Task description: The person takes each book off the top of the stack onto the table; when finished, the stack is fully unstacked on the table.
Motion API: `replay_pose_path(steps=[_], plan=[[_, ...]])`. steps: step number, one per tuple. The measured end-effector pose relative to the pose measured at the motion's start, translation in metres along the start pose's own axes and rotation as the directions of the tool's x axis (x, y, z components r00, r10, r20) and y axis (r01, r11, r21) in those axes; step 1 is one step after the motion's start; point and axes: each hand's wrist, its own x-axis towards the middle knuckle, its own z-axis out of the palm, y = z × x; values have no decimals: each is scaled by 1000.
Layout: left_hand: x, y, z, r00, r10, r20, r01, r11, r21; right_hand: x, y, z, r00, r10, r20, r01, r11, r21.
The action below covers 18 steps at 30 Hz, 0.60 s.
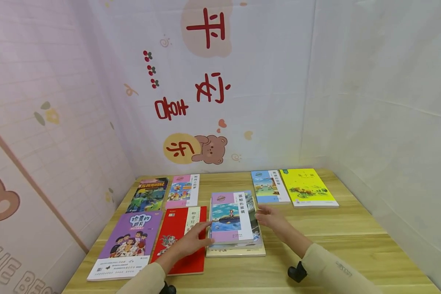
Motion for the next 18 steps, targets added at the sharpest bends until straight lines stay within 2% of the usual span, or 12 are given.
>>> replay_pose_path(steps=[7, 18], plan=[[0, -1, 1, 1000, 10, 0, -10, 1000, -6, -10, 0, 19, 1000, 7, 0, -7, 999, -51], [0, -2, 0, 1000, 27, 12, -27, 1000, -6, -9, 2, 28, 1000, 29, -4, -29, 999, -14]])
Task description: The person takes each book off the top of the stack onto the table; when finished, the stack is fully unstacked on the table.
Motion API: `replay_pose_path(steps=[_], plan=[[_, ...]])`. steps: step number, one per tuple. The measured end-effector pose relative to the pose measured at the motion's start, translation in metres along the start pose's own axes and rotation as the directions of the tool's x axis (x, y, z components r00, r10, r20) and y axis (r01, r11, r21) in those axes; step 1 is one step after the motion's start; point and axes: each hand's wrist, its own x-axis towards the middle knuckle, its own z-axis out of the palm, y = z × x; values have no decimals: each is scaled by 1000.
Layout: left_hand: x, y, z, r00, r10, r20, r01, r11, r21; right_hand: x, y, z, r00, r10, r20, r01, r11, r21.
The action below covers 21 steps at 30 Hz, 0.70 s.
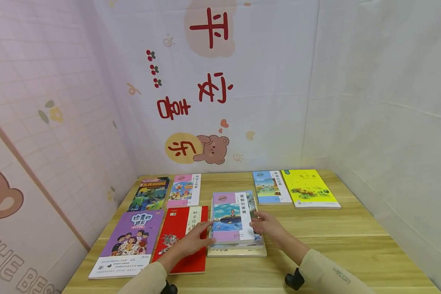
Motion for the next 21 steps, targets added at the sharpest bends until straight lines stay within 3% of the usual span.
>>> replay_pose_path(steps=[7, 17, 21], plan=[[0, 1, 0, 1000, -9, 4, 9, 1000, -4, -1, -1, -1, 1000, 27, -9, -26, 999, 26], [-1, 5, 1, 1000, -15, 0, 15, 1000, 9, 0, 0, -2, 1000, 8, -29, -2, 978, 207], [-2, 6, 1, 1000, -16, 3, 16, 1000, 27, 4, 0, 0, 999, 19, -39, -9, 974, 226]])
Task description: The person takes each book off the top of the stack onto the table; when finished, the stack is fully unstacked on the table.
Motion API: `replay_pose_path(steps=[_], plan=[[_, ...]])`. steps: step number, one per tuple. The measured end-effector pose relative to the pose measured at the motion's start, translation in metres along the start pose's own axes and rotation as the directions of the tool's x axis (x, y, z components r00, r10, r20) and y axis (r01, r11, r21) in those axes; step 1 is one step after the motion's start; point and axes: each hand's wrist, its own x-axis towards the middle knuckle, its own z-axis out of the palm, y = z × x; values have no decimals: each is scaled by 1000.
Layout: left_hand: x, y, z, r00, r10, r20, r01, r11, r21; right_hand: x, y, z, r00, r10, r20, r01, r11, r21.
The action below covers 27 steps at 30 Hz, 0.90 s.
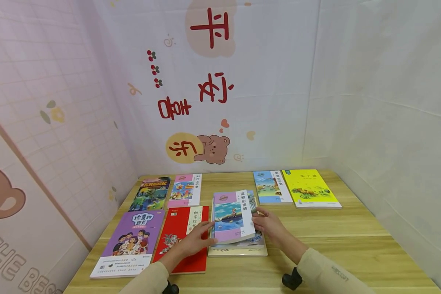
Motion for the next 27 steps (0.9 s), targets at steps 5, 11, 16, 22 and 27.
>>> replay_pose_path(steps=[5, 11, 16, 22, 27], plan=[[0, -1, 0, 1000, 13, -3, -13, 1000, -3, 4, 1, 2, 999, 39, 18, -38, 998, -56], [0, -1, 2, 1000, 28, -2, -28, 1000, 2, 3, 2, 1, 996, 58, 66, -46, 984, -175], [0, -1, 3, 1000, 23, 1, -23, 1000, 20, 2, 4, -3, 998, 40, 49, -30, 981, -190], [0, -2, 2, 999, 53, 5, -53, 997, 53, 2, 6, -17, 999, 25, 27, -20, 982, -187], [2, -1, 2, 998, 61, 1, -61, 994, 90, -2, 6, -30, 1000, 6, 29, 0, 985, -170]])
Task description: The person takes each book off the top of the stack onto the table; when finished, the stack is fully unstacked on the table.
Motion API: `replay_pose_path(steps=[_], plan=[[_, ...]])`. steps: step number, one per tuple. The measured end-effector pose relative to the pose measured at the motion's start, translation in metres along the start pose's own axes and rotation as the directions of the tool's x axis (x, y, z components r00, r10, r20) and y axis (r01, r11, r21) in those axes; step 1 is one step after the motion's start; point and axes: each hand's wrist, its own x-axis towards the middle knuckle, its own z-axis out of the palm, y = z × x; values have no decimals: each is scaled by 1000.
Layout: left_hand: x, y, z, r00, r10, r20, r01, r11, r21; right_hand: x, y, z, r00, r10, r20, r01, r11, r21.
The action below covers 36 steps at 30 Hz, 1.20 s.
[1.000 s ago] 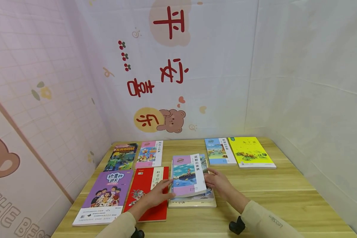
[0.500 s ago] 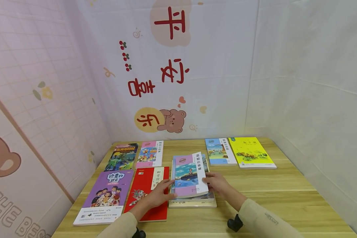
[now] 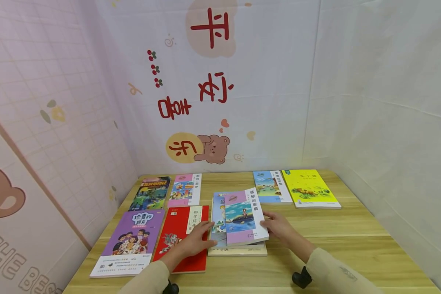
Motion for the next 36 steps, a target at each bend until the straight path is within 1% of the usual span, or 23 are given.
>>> replay_pose_path(steps=[2, 6, 13, 18, 24, 32, 36], plan=[[1, 0, 0, 1000, -5, -2, 5, 1000, 13, -2, 1, -5, 1000, -7, -6, 7, 1000, -3], [1, 2, -2, 1000, -17, 0, 17, 1000, 19, -6, 2, -14, 999, 7, -34, -7, 1000, -8], [-1, 4, -3, 1000, -30, 7, 30, 999, 29, -14, 0, -33, 999, 3, -33, -3, 1000, -7], [0, 2, -1, 1000, -27, 4, 26, 999, 34, -22, -2, -47, 998, 17, -61, -17, 1000, -3], [1, -1, 0, 999, -33, 1, 33, 999, 31, -29, -3, -67, 997, 35, -76, -36, 999, -15], [2, -2, 0, 999, -45, -1, 45, 999, 28, -42, -3, -94, 997, 39, -73, -41, 999, -28], [2, -1, 0, 999, -38, -2, 38, 999, 31, -48, 0, -105, 996, 51, -71, -53, 998, -38]])
